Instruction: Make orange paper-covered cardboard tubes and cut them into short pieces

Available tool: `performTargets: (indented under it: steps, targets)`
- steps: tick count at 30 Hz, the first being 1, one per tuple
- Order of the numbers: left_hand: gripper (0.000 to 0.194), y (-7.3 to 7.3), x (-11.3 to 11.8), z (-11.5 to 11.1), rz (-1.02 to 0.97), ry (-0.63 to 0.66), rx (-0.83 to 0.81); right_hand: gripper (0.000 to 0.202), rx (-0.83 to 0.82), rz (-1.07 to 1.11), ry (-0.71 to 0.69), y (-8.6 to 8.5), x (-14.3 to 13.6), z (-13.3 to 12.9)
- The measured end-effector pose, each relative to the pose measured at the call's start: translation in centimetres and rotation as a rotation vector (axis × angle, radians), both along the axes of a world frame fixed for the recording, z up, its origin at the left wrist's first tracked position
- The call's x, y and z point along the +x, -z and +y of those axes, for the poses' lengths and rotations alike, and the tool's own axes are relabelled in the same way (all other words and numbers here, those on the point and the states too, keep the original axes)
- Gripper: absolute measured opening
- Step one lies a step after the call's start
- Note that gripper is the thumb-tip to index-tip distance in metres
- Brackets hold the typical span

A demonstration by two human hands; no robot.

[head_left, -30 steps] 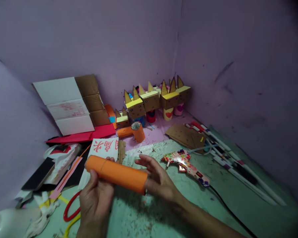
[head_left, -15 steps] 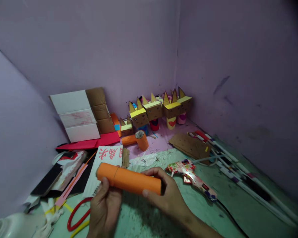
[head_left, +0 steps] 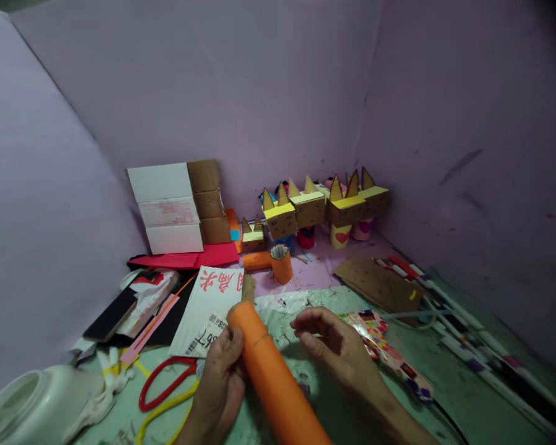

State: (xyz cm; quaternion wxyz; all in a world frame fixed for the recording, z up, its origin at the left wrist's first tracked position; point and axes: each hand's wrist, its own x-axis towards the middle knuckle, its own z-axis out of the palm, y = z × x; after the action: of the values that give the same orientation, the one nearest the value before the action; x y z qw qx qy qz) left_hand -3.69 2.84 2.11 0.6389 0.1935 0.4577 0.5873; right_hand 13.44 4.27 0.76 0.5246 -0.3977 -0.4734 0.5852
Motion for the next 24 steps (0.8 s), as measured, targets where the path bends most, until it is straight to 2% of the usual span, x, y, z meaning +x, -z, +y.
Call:
performTargets:
  steps: [2, 6, 10, 14, 18, 21, 24]
  targets:
    - [0.041, 0.4, 0.2, -0.1, 0.021, 0.059, 0.062, 0.039, -0.052, -0.030, -0.013, 0.1, 0.0, 0.0]
    - [0.044, 0.3, 0.9, -0.6, 0.081, 0.169, 0.168, 0.049, -0.228, 0.013, -0.203, 0.2, -0.3, -0.1]
    - [0.043, -0.9, 1.8, -0.9, 0.188, 0.293, 0.218, 0.052, -0.188, 0.157, -0.323, 0.2, -0.4, -0.2]
    - [0.051, -2.4, 2.3, -0.6, 0.522, 0.498, 0.278, 0.044, -0.178, 0.308, -0.356, 0.4, -0.1, 0.1]
    - [0.079, -3.7, 2.4, -0.1, 0.953, 0.586, 0.224, 0.048, -0.199, 0.338, -0.387, 0.7, 0.4, 0.4]
    - [0.081, -4.3, 1.9, 0.1, 1.129, 0.673, 0.269, 0.049, -0.207, 0.301, -0.338, 0.6, 0.7, 0.5]
    - [0.081, -4.7, 0.4, 0.1, 1.242, 0.748, 0.320, 0.044, -0.187, 0.294, -0.236, 0.4, 0.7, 0.5]
